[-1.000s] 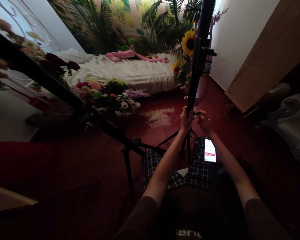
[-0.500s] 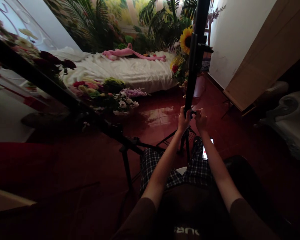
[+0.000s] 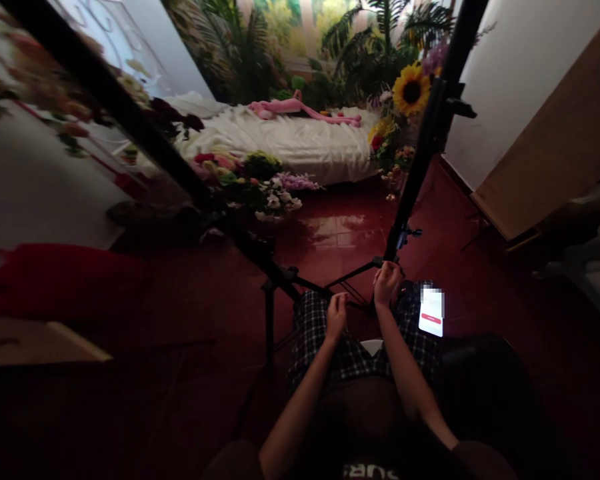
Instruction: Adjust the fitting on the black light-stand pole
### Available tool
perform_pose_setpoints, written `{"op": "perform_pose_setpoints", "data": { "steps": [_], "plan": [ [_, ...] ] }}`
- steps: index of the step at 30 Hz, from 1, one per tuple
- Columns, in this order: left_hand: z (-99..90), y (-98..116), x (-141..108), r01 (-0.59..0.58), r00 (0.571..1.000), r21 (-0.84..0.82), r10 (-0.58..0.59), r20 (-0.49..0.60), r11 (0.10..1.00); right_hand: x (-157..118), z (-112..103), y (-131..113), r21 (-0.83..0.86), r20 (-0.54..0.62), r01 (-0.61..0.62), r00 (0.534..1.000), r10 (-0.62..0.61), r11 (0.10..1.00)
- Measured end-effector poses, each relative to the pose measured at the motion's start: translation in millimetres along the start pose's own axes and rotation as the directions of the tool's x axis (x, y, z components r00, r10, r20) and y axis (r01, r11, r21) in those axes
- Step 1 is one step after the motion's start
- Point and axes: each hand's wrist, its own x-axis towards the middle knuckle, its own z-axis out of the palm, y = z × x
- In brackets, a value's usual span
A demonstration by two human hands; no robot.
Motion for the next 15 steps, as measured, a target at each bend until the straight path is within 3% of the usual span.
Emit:
{"op": "perform_pose_setpoints", "data": {
  "steps": [2, 4, 6, 8, 9, 12, 14, 15],
  "plan": [
    [-39.6, 6, 15, -0.012, 0.971, -0.020, 0.007, -0.241, 1.000, -12, 10, -4, 0.095, 0.034, -0.054, 0.998, 0.051, 0.994],
    [-79.2, 27, 37, -0.084, 0.882, -0.004, 0.072, -0.466, 0.996, -26, 20, -10, 0.134, 0.126, -0.085, 0.990, 0.069, 0.987],
    [-115.0, 55, 60, -0.182, 0.768, 0.051, 0.174, -0.616, 0.982, -40, 29, -16, 0.150, 0.223, -0.113, 0.972, 0.078, 0.982],
    [-142.6, 85, 80, -0.280, 0.707, 0.125, 0.293, -0.644, 0.952, -55, 35, -19, 0.151, 0.325, -0.127, 0.943, 0.072, 0.980],
    [-152.3, 100, 89, -0.324, 0.700, 0.151, 0.344, -0.626, 0.934, -62, 39, -20, 0.151, 0.370, -0.133, 0.926, 0.069, 0.979],
    [-164.4, 134, 111, -0.436, 0.735, 0.192, 0.471, -0.488, 0.879, -78, 54, -25, 0.159, 0.501, -0.216, 0.859, 0.111, 0.963],
    [-161.2, 148, 124, -0.483, 0.761, 0.169, 0.507, -0.404, 0.859, -85, 70, -33, 0.136, 0.618, -0.330, 0.765, 0.180, 0.934],
    [-157.6, 152, 130, -0.497, 0.770, 0.152, 0.515, -0.377, 0.854, -86, 80, -39, 0.106, 0.684, -0.400, 0.694, 0.226, 0.910]
  ]
}}
